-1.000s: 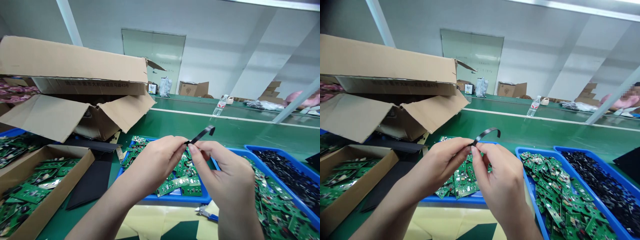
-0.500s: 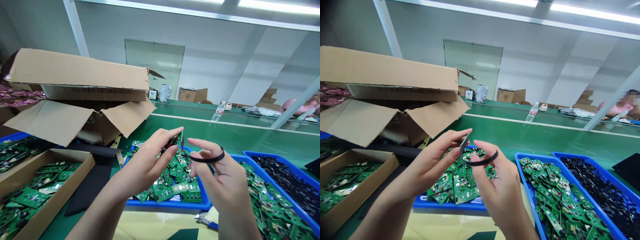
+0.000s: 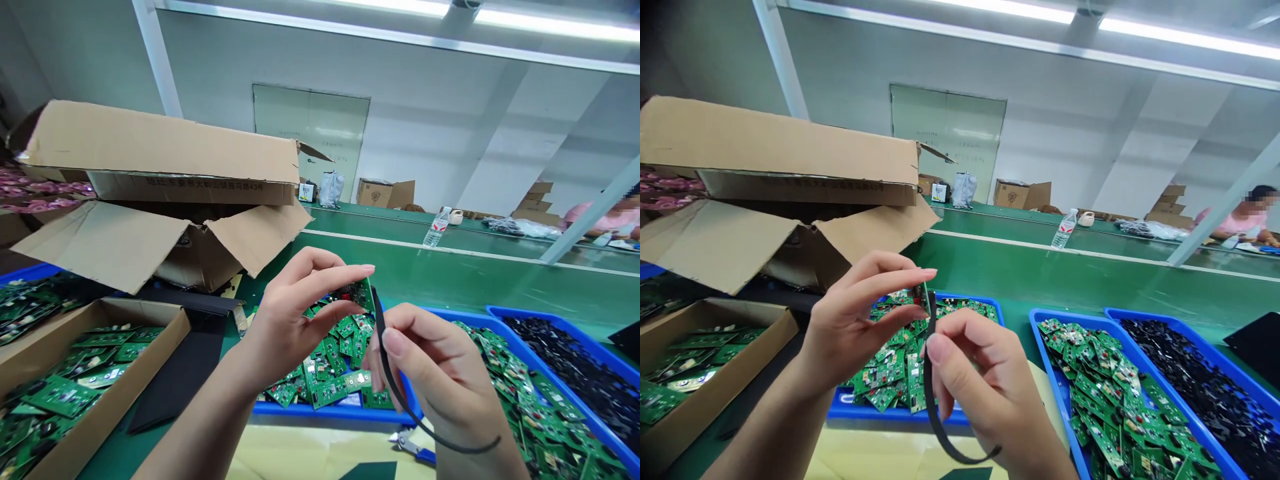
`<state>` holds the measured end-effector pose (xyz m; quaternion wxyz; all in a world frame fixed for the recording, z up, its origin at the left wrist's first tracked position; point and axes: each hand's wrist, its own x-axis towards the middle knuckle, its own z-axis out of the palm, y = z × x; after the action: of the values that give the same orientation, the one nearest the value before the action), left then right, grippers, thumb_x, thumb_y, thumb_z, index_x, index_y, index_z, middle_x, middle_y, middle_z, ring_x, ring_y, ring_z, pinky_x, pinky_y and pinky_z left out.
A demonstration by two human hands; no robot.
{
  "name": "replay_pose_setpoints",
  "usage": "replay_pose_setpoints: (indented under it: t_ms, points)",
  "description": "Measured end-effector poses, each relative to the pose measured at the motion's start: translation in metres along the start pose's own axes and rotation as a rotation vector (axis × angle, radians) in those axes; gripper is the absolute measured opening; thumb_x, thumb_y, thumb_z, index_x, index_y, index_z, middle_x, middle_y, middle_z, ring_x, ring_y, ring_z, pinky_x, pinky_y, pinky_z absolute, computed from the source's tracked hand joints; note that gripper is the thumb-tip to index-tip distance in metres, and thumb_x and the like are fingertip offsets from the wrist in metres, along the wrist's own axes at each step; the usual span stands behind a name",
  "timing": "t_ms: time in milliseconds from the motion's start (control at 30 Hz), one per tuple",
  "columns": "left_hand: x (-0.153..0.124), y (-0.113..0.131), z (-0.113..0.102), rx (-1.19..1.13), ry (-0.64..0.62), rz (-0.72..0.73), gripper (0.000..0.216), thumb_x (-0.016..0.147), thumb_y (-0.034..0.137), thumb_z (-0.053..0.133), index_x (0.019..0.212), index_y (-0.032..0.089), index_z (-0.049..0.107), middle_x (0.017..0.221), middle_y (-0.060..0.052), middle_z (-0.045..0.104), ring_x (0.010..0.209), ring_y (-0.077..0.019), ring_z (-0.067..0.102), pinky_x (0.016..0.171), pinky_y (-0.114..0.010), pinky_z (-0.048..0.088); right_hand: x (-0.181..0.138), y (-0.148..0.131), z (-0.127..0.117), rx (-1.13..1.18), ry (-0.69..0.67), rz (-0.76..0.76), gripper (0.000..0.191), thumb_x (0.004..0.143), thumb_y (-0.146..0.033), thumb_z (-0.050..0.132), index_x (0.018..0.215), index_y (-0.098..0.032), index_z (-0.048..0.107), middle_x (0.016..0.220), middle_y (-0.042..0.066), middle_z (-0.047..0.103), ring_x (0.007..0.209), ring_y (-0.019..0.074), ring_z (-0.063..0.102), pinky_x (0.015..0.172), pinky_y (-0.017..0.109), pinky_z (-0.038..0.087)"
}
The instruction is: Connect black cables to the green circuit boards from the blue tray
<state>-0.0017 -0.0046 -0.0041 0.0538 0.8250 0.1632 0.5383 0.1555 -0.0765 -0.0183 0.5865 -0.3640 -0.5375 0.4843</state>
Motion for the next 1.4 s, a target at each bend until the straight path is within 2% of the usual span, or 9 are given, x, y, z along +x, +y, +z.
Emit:
replay_pose_setpoints:
  t_ms: [133, 300, 433, 533, 733, 900, 1100, 1233, 1400]
  points:
    - [0.0, -0.001, 0.001, -0.055, 0.033, 0.04, 0.032, 0.083, 0.011, 0.067, 0.115, 0.019, 0.066, 0.093, -0.003, 0.057, 0.082, -0.0107, 0.06, 0.073, -0.02, 0.052, -0.001, 0.0, -0.004, 0.12, -0.06, 0.056, 0.033, 0.081, -0.048, 0.068, 0.07, -0.018, 0.06, 0.043, -0.004, 0.051, 0.039, 0.0077, 0.043, 0.045, 0.022, 0.037]
    - [-0.001, -0.005, 0.001, -0.348, -0.009, -0.041, 0.036, 0.082, 0.018, 0.071, 0.116, 0.024, 0.068, 0.092, -0.004, 0.06, 0.084, -0.0139, 0.06, 0.073, -0.023, 0.054, 0.007, 0.002, -0.009, 0.32, -0.285, 0.159, 0.028, 0.081, -0.04, 0.069, 0.068, -0.018, 0.057, 0.037, -0.009, 0.039, 0.035, 0.0062, 0.039, 0.053, 0.023, 0.046]
    - [-0.001, -0.007, 0.001, -0.542, -0.064, -0.112, 0.036, 0.081, 0.019, 0.072, 0.115, 0.027, 0.069, 0.091, -0.005, 0.062, 0.083, -0.0147, 0.062, 0.072, -0.023, 0.055, 0.014, 0.01, -0.009, 0.396, -0.428, 0.188, 0.028, 0.082, -0.039, 0.067, 0.067, -0.018, 0.055, 0.035, -0.011, 0.032, 0.03, 0.0056, 0.035, 0.047, 0.021, 0.043]
    - [-0.002, -0.007, 0.001, -0.649, -0.093, -0.165, 0.035, 0.078, 0.019, 0.075, 0.112, 0.026, 0.071, 0.089, -0.005, 0.06, 0.081, -0.0137, 0.061, 0.071, -0.021, 0.055, 0.017, 0.012, -0.011, 0.394, -0.441, 0.196, 0.029, 0.081, -0.039, 0.067, 0.065, -0.018, 0.054, 0.034, -0.012, 0.031, 0.028, 0.0056, 0.033, 0.043, 0.02, 0.042]
    - [-0.003, -0.003, 0.0, -0.748, -0.161, -0.263, 0.038, 0.076, 0.017, 0.076, 0.113, 0.029, 0.071, 0.086, -0.003, 0.055, 0.078, -0.0106, 0.058, 0.069, -0.018, 0.054, 0.014, 0.003, -0.015, 0.094, -0.233, 0.156, 0.03, 0.08, -0.039, 0.066, 0.065, -0.018, 0.054, 0.039, -0.009, 0.038, 0.036, 0.0065, 0.038, 0.046, 0.021, 0.04]
    - [-0.002, 0.002, -0.001, -0.672, -0.196, -0.283, 0.035, 0.081, 0.014, 0.07, 0.114, 0.027, 0.07, 0.087, -0.002, 0.054, 0.079, -0.0096, 0.058, 0.073, -0.017, 0.054, 0.008, 0.001, -0.014, -0.296, 0.015, -0.147, 0.018, 0.086, -0.029, 0.058, 0.072, -0.018, 0.06, 0.051, -0.006, 0.045, 0.046, 0.0066, 0.039, 0.043, 0.018, 0.032]
    - [-0.001, 0.002, -0.002, -0.713, -0.296, -0.327, 0.036, 0.085, 0.015, 0.066, 0.119, 0.027, 0.067, 0.087, -0.002, 0.054, 0.078, -0.0096, 0.057, 0.07, -0.017, 0.052, 0.004, 0.0, -0.011, -0.695, 0.198, -0.505, 0.016, 0.087, -0.017, 0.053, 0.072, -0.02, 0.056, 0.058, -0.007, 0.054, 0.049, 0.0058, 0.046, 0.046, 0.015, 0.037]
    - [-0.001, -0.002, -0.001, -0.852, -0.36, -0.376, 0.032, 0.088, 0.022, 0.063, 0.12, 0.026, 0.067, 0.083, -0.001, 0.05, 0.072, -0.0078, 0.053, 0.066, -0.016, 0.049, 0.003, -0.002, -0.01, -0.826, 0.244, -0.615, 0.014, 0.087, -0.014, 0.053, 0.076, -0.021, 0.056, 0.058, -0.008, 0.055, 0.049, 0.0061, 0.049, 0.048, 0.015, 0.039]
    - [-0.002, -0.005, 0.0, -0.991, -0.42, -0.431, 0.035, 0.088, 0.028, 0.064, 0.123, 0.027, 0.065, 0.085, -0.002, 0.051, 0.076, -0.0123, 0.06, 0.068, -0.023, 0.051, 0.002, -0.002, -0.011, -0.81, 0.225, -0.59, 0.014, 0.089, -0.016, 0.052, 0.076, -0.021, 0.055, 0.059, -0.007, 0.056, 0.051, 0.0072, 0.053, 0.05, 0.017, 0.042]
